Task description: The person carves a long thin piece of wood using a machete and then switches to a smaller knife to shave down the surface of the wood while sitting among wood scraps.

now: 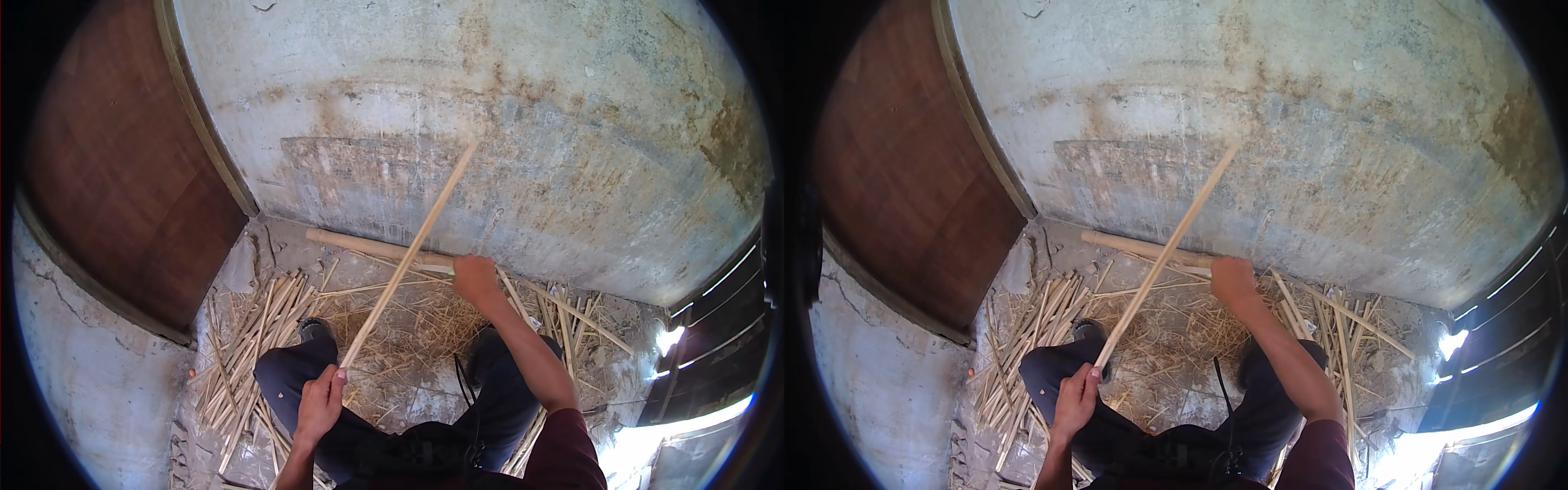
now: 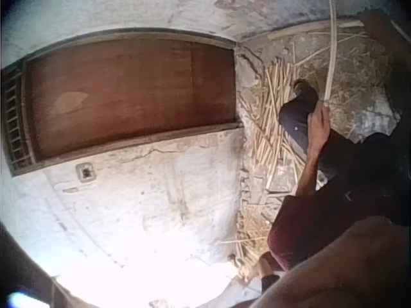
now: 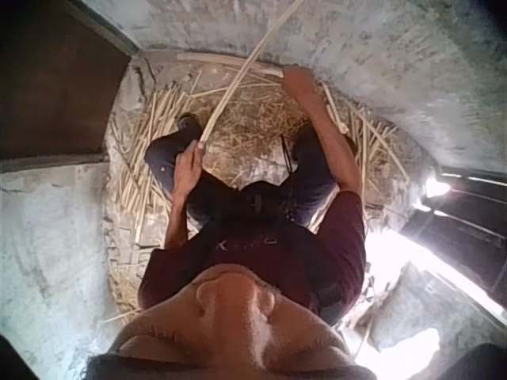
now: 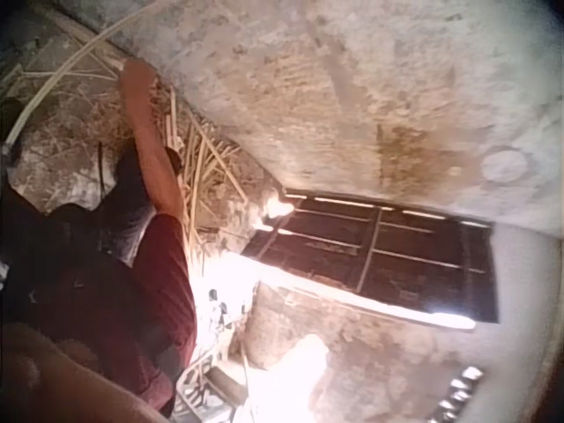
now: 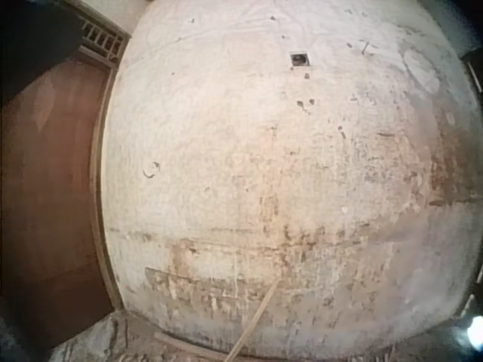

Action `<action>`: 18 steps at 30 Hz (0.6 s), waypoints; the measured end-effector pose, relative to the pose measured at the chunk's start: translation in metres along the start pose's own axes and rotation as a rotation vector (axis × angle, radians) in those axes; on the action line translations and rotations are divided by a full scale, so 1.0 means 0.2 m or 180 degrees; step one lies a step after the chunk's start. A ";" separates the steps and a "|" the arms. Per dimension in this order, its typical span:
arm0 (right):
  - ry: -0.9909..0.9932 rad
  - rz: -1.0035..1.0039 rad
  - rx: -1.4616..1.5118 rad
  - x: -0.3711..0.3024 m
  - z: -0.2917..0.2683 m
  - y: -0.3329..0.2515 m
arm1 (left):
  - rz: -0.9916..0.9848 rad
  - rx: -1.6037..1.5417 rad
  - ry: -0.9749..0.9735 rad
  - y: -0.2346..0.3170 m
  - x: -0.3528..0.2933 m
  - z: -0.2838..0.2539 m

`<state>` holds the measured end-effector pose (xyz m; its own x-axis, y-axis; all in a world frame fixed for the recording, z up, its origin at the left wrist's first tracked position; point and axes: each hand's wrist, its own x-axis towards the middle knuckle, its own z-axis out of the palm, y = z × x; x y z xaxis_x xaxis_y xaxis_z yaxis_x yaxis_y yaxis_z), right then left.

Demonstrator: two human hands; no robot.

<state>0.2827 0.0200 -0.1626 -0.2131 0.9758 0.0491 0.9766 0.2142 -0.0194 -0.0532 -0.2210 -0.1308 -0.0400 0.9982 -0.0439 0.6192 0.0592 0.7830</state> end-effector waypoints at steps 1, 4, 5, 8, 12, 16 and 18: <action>0.0005 -0.0004 0.0000 0.00 -0.02 -0.02 | 0.0010 0.0060 -0.0054 0.00 0.00 0.01; 0.0609 -0.0116 0.0304 -0.01 -0.09 -0.05 | 0.0247 0.0326 0.0069 -0.10 0.01 0.06; 0.0676 -0.0027 0.0389 -0.02 -0.16 -0.03 | 0.0234 0.0326 0.0071 -0.12 0.01 0.06; 0.0904 0.0157 0.0439 -0.03 -0.27 0.13 | -0.0017 0.0621 0.0210 -0.17 0.03 0.03; 0.1073 0.0367 0.1062 -0.04 -0.22 0.29 | -0.0021 0.0463 0.0338 -0.16 0.03 0.00; 0.0380 0.0406 0.2632 -0.01 -0.21 0.24 | -0.0142 -0.0044 -0.0039 -0.13 0.01 0.01; 0.0468 0.0213 0.3916 -0.01 -0.16 0.19 | -0.0113 -0.0261 -0.0182 -0.13 0.02 0.04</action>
<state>0.3203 0.0250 -0.1320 -0.0810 0.9892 0.1220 0.2919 0.1406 -0.9460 -0.0640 -0.2194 -0.1559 -0.0143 0.9943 -0.1060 0.5518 0.0963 0.8284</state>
